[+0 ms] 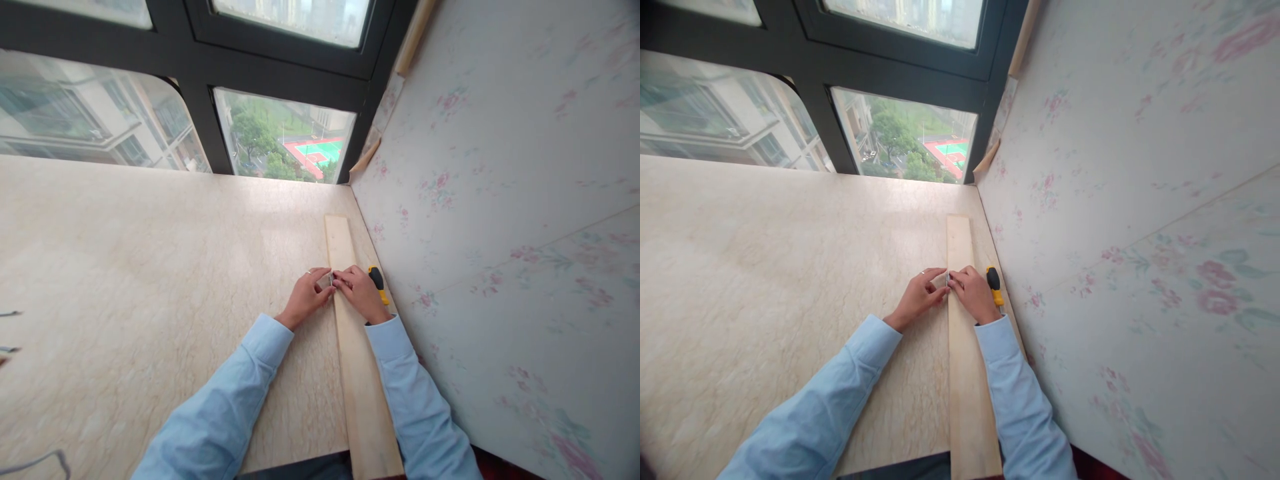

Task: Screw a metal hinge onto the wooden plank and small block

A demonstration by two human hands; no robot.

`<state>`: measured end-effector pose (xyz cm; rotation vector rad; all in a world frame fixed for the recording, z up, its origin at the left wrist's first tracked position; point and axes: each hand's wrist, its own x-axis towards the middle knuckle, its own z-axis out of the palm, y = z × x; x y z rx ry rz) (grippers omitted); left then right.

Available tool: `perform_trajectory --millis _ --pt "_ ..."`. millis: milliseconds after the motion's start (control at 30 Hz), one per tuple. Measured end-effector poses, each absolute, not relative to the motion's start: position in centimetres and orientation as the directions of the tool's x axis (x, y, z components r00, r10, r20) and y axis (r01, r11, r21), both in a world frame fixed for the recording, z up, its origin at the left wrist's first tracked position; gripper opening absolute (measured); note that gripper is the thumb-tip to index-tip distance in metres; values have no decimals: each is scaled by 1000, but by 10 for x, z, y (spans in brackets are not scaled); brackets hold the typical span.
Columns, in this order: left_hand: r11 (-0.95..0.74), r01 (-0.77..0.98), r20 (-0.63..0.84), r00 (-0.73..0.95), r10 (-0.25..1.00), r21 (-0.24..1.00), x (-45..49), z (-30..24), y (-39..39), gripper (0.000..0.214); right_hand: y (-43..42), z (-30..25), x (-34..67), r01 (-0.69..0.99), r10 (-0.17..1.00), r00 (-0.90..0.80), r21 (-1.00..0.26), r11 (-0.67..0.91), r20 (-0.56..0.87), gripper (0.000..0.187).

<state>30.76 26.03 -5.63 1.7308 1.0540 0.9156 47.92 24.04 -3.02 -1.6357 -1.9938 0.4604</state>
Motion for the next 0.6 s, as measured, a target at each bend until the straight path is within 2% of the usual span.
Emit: perform_trajectory --millis 167,400,600 --pt "-255 283 133 389 912 925 308 -53 261 32 240 -28 480 781 976 -143 -588 213 164 24" --pt "-176 286 57 379 924 942 309 -49 260 29 240 -25 481 758 978 -151 -619 208 143 24" --pt "-183 265 67 395 916 947 308 -52 261 29 240 -27 482 752 981 -141 -629 196 137 24"
